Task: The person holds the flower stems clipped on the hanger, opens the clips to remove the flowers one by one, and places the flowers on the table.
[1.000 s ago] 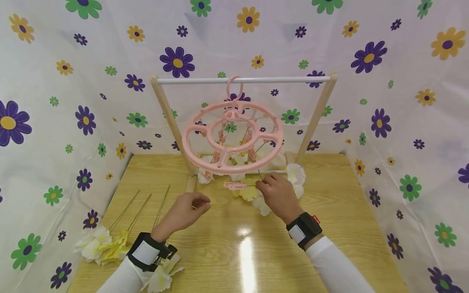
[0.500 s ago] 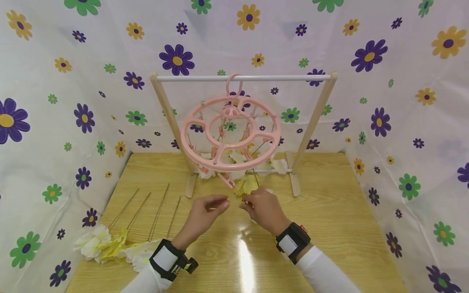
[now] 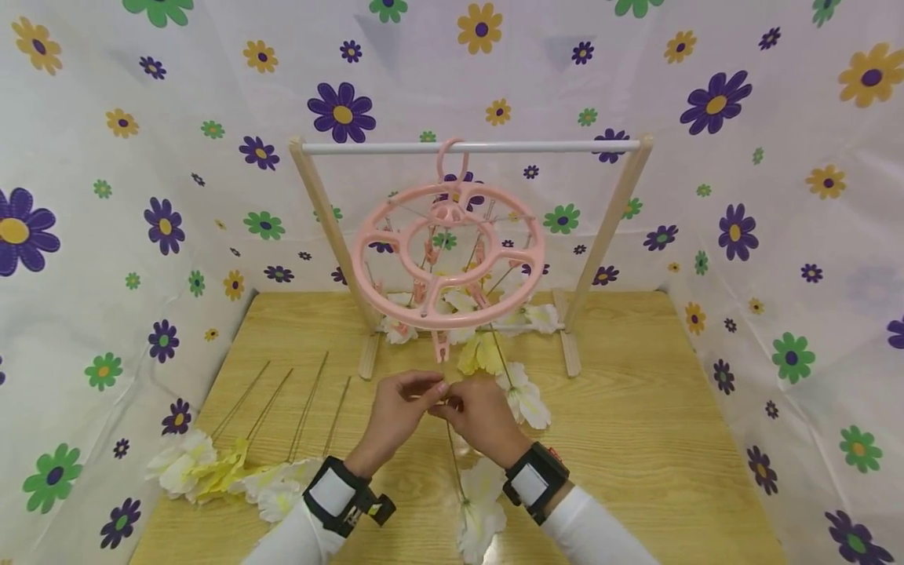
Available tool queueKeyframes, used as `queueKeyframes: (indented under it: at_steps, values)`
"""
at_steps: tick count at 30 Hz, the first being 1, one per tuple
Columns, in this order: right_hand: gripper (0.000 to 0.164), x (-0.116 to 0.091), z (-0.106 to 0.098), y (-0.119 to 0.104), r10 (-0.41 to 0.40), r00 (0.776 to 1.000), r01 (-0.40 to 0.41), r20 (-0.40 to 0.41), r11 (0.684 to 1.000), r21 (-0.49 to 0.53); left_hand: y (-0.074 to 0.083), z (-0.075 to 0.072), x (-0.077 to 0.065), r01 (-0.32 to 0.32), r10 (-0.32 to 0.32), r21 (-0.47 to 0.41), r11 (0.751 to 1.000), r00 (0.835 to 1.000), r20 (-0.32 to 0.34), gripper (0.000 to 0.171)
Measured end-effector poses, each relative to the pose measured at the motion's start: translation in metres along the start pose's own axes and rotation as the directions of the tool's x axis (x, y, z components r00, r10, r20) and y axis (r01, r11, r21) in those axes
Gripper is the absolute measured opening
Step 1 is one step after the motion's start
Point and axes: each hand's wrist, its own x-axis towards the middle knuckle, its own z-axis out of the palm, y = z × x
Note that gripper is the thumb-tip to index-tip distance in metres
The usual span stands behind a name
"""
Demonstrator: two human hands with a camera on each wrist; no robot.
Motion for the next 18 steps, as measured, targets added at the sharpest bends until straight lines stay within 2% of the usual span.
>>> queueKeyframes:
  at_steps: [5,8,11,13,16,18]
  values:
    - [0.016,0.001,-0.008,0.002,0.016,0.993,-0.023,0.117,0.998,0.059,0.000,-0.005,0.000,-0.032,0.033,0.078,0.996,0.999,-0.016,0.015]
    - [0.029,0.007,-0.023,0.006,0.091,0.982,-0.120,0.166,0.977,0.175,0.001,-0.009,0.000,-0.024,0.023,0.086,0.996,1.000,0.010,0.015]
    - [0.040,0.018,-0.036,0.013,0.165,0.968,-0.222,0.190,0.915,0.335,0.001,-0.013,0.000,0.003,-0.006,0.071,0.997,0.999,0.046,0.013]
    - [0.045,0.026,-0.041,0.017,0.183,0.958,-0.264,0.219,0.859,0.437,0.002,-0.015,-0.001,0.024,-0.027,0.049,0.999,0.998,0.064,0.013]
    - [0.051,0.037,-0.045,0.022,0.155,0.947,-0.294,0.280,0.766,0.572,0.004,-0.017,-0.002,0.020,-0.025,0.057,0.998,0.996,0.084,0.014]
    - [0.051,0.042,-0.044,0.025,0.118,0.941,-0.306,0.317,0.693,0.653,0.005,-0.017,-0.002,0.016,-0.023,0.067,0.998,0.995,0.099,0.015]
